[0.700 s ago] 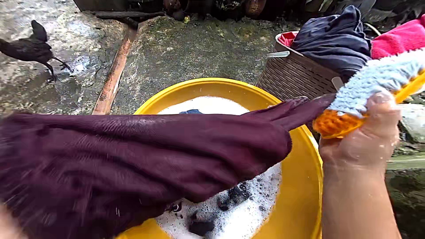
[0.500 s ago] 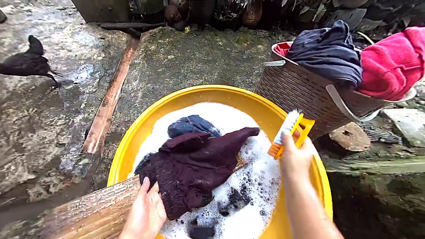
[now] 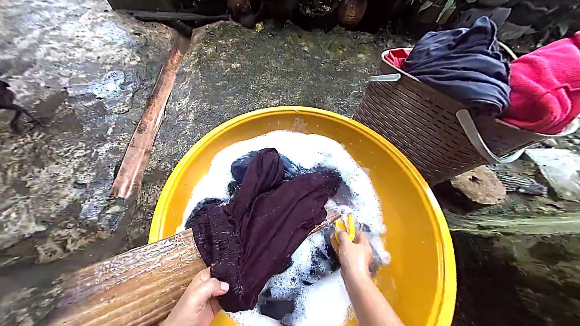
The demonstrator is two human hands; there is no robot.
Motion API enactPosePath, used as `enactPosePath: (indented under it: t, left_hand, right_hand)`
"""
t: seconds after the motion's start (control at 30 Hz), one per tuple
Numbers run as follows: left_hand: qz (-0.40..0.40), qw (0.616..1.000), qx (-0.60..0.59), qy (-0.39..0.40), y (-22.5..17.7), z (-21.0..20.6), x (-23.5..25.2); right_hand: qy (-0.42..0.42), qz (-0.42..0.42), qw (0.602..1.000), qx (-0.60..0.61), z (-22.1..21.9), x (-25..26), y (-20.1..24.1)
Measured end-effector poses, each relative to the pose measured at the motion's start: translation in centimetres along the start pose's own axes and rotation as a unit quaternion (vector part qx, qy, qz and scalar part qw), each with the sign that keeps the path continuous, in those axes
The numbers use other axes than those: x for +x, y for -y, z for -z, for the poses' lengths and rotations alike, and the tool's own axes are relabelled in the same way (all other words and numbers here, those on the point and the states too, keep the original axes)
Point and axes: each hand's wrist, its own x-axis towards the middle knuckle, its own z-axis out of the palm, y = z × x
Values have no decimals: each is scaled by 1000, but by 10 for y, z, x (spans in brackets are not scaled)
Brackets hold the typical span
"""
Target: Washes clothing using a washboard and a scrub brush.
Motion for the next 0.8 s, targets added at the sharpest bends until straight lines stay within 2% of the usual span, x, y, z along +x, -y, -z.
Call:
enactPosePath:
  t: [0.1, 0.17, 0.3, 0.43, 0.57, 0.6, 0.67, 0.73, 0.8]
  left_hand:
    - [21, 997, 55, -55, -3, -3, 0]
    - [22, 989, 108, -96, -2, -1, 3]
    - [20, 980, 174, -95, 1, 4, 4]
    - [-12, 975, 200, -95, 4, 10, 2]
    - [-102, 966, 212, -106, 0, 18, -5]
    - [-119, 968, 191, -111, -2, 17, -6]
    - [-110, 977, 111, -145, -5, 11, -6]
    - [-72, 980, 29, -186, -7, 1, -4]
    - [-49, 976, -8, -212, -7, -2, -2]
  right_hand:
    - [1, -17, 999, -52, -4, -11, -7]
    - [-18, -22, 989, -148, 2, -4, -9]
    - [-14, 17, 929, -370, 13, 18, -12]
    - [53, -16, 890, -453, 10, 39, -9]
    - [47, -81, 923, -374, 15, 53, -21]
    - [30, -93, 943, -318, 14, 55, -23]
    - [-27, -94, 987, -131, 9, 49, -25]
    - [-41, -29, 999, 1, -2, 22, -10]
    - [59, 123, 989, 63, -13, -24, 3]
